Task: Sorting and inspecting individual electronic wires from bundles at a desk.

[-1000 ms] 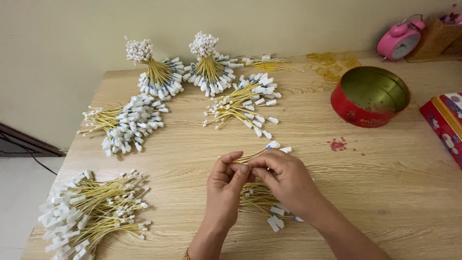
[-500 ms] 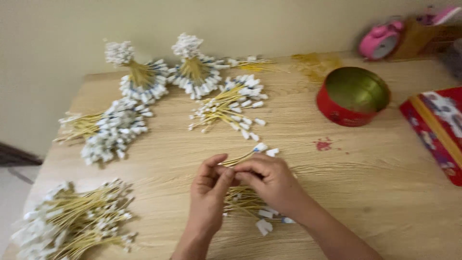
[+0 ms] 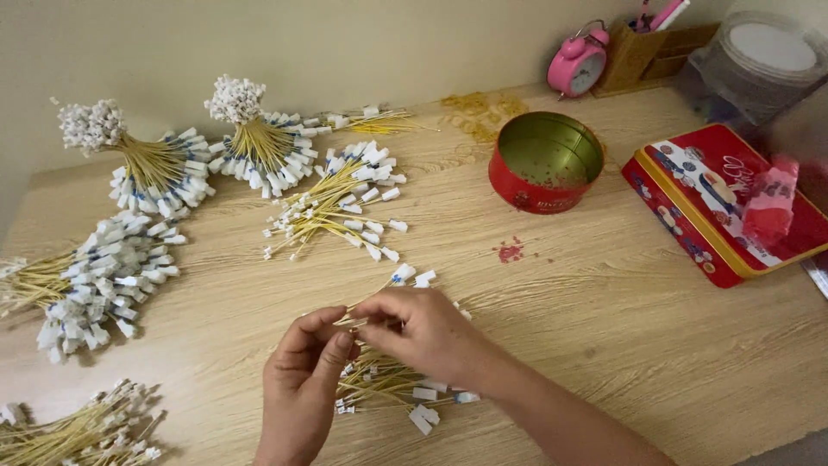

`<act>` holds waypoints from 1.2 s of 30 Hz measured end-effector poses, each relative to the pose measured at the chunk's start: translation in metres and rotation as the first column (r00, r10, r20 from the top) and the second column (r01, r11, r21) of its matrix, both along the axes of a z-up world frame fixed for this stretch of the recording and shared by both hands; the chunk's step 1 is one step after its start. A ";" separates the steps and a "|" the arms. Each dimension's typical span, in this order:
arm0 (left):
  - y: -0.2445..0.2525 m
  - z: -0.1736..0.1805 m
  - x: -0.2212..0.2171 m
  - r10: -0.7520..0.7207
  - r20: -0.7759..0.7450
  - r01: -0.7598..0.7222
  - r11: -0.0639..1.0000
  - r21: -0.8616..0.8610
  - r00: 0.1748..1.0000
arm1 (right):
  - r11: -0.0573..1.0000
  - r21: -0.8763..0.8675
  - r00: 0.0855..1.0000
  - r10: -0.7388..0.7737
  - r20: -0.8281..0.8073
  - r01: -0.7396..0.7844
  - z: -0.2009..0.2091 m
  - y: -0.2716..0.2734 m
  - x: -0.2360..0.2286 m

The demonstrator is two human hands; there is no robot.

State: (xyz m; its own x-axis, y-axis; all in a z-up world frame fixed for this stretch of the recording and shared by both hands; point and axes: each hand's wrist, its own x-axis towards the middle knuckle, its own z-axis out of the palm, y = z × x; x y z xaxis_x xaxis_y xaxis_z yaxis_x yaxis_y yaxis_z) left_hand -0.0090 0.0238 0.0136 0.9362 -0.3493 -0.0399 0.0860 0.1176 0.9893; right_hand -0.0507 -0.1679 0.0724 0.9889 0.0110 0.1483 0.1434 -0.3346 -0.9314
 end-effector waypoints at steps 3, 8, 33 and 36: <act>0.010 0.000 0.011 0.033 -0.040 -0.027 0.988 0.150 0.999 | 0.969 -0.168 0.972 -0.201 -0.122 0.179 -0.012 -0.043 0.008; 0.042 -0.007 0.038 0.009 0.118 -0.066 0.869 0.490 0.993 | 0.541 -0.791 0.839 -0.540 -0.065 0.287 -0.047 -0.132 0.015; -0.043 -0.035 0.200 -0.197 0.734 -0.543 0.554 0.630 0.650 | 0.914 -0.032 0.896 -0.404 -0.184 0.405 -0.064 -0.124 0.012; -0.046 -0.035 0.202 -0.148 0.745 -0.563 0.565 0.603 0.650 | 0.916 0.217 0.922 -0.272 -0.276 0.336 -0.073 -0.119 0.012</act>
